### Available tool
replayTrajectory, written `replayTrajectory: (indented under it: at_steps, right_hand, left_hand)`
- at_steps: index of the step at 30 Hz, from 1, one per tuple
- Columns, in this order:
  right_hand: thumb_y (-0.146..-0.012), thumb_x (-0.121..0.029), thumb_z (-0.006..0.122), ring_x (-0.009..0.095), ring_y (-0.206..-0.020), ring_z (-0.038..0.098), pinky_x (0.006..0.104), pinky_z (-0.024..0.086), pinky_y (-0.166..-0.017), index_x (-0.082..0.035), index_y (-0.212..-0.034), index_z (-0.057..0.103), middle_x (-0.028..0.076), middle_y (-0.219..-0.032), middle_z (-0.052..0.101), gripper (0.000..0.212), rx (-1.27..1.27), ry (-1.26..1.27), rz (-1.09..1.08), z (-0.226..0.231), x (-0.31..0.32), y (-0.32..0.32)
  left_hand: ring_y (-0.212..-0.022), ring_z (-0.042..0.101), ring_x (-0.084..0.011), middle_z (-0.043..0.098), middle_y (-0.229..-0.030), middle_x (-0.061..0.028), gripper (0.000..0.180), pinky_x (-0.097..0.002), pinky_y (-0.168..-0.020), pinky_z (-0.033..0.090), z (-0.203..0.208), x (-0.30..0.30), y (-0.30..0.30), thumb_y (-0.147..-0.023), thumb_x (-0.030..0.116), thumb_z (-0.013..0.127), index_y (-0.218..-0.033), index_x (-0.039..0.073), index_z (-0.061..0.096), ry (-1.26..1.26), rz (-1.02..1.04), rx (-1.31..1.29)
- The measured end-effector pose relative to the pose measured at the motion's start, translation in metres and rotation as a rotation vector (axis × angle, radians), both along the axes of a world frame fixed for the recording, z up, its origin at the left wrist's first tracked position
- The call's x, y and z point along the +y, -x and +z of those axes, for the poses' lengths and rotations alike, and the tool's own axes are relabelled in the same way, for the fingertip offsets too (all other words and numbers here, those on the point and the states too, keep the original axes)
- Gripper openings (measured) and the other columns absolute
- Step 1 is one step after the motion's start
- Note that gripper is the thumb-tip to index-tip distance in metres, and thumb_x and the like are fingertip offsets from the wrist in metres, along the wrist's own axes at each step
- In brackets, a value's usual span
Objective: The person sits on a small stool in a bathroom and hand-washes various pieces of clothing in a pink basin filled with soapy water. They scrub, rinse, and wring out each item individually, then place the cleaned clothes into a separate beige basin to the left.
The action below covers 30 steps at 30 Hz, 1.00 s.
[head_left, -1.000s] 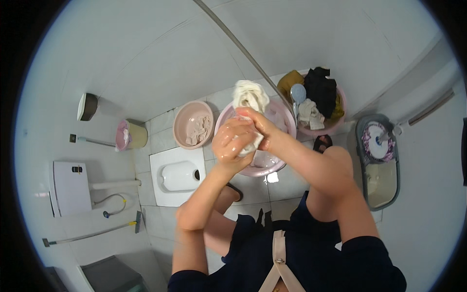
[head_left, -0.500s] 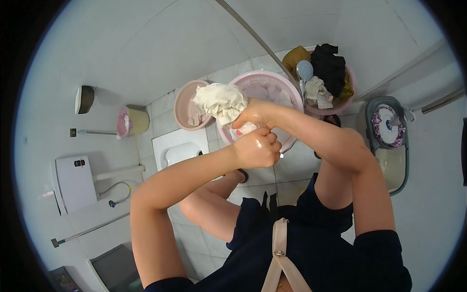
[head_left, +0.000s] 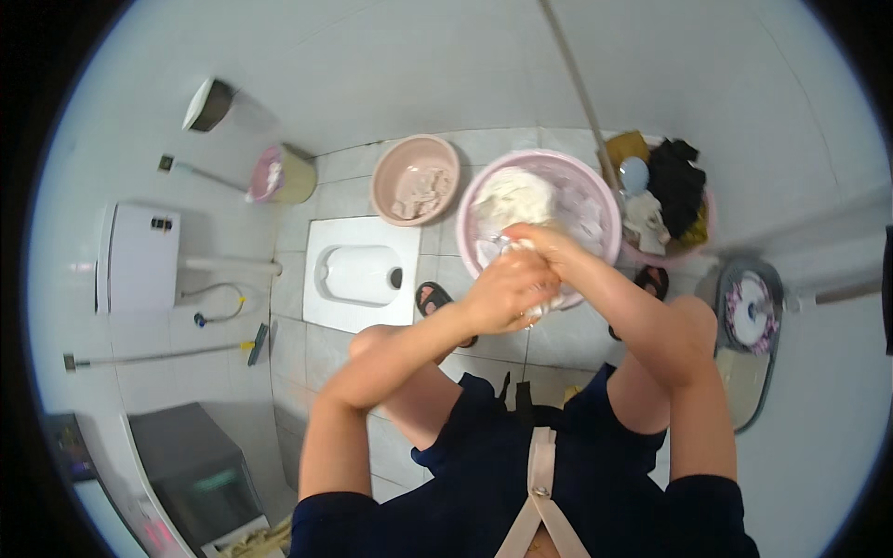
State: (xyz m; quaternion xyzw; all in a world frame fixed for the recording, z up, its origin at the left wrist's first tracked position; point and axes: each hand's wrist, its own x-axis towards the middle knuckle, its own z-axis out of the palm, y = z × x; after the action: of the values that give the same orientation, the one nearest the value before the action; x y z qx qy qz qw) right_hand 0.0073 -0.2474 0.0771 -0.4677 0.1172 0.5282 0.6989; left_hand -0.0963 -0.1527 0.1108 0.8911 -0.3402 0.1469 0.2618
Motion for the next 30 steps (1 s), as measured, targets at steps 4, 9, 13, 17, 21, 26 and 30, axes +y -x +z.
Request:
replayTrajectory:
  at_steps: [4,9,13,17,21,26,30]
  right_hand:
    - [-0.083,-0.022,0.064,0.022,-0.086,0.061,0.0316,0.051,-0.072,0.006,-0.113,0.053,0.014,-0.102,0.061,0.043,-0.286,-0.026,0.055,0.014,0.009,-0.003]
    - [-0.088,-0.038,0.056,0.02,-0.1,0.056,0.0302,0.044,-0.086,0.011,-0.132,0.03,0.016,-0.118,0.053,0.071,-0.653,-0.061,0.407,0.026,0.023,0.038]
    - [-0.087,-0.033,0.058,0.021,-0.102,0.056,0.0308,0.045,-0.085,0.005,-0.137,0.025,0.021,-0.124,0.048,0.071,-0.77,-0.091,0.403,0.029,0.019,0.034]
    - [-0.085,-0.026,0.06,0.021,-0.093,0.06,0.0321,0.047,-0.079,0.005,-0.114,0.053,0.017,-0.107,0.061,0.043,-0.795,0.001,0.418,-0.007,-0.001,0.01]
    - [-0.082,-0.026,0.059,0.03,-0.089,0.061,0.0385,0.047,-0.075,0.003,-0.096,0.061,0.019,-0.097,0.063,0.033,-1.06,0.23,0.625,-0.022,-0.02,0.012]
    - [-0.078,-0.026,0.061,0.032,-0.086,0.06,0.0422,0.05,-0.067,-0.004,-0.076,0.066,0.017,-0.091,0.062,0.023,-1.658,0.747,0.965,-0.031,-0.026,0.016]
    - [-0.075,-0.014,0.057,0.034,-0.089,0.061,0.0442,0.05,-0.072,-0.004,-0.087,0.066,0.017,-0.092,0.063,0.017,-1.465,0.993,0.98,-0.081,-0.024,-0.018]
  left_hand:
    - [-0.112,0.049,-0.0318,0.044,-0.127,-0.0174,0.067,-0.0449,-0.093,0.041,-0.002,0.013,0.034,-0.073,0.024,0.073,-0.128,0.009,0.039,0.822,0.73,0.412]
    - [-0.105,0.057,-0.0264,0.051,-0.12,-0.014,0.061,-0.038,-0.084,0.051,-0.023,0.064,0.041,-0.08,0.016,0.068,-0.131,0.006,0.036,1.598,0.653,1.052]
    - [-0.096,0.062,-0.0255,0.059,-0.108,-0.0147,0.042,-0.0392,-0.08,0.053,-0.034,0.12,0.03,-0.083,0.017,0.06,-0.12,0.002,0.047,1.828,0.66,1.131]
    - [-0.087,0.064,-0.0243,0.062,-0.103,-0.0138,0.042,-0.0352,-0.077,0.054,-0.058,0.201,-0.008,-0.082,0.019,0.061,-0.118,0.0,0.049,1.511,0.936,1.062]
    - [-0.108,0.055,-0.0253,0.058,-0.115,-0.0128,0.051,-0.0498,-0.084,0.047,-0.079,0.276,-0.033,-0.087,0.046,0.048,-0.124,0.01,0.048,1.61,0.804,1.067]
    - [-0.116,0.049,-0.0327,0.053,-0.122,-0.0195,0.061,-0.0454,-0.099,0.035,-0.101,0.277,-0.062,-0.084,0.045,0.053,-0.129,0.005,0.044,0.524,1.27,0.474]
    - [-0.111,0.05,-0.037,0.052,-0.119,-0.0236,0.048,-0.04,-0.095,0.039,-0.112,0.174,-0.092,-0.081,0.02,0.058,-0.123,-0.001,0.047,0.06,0.92,0.144]
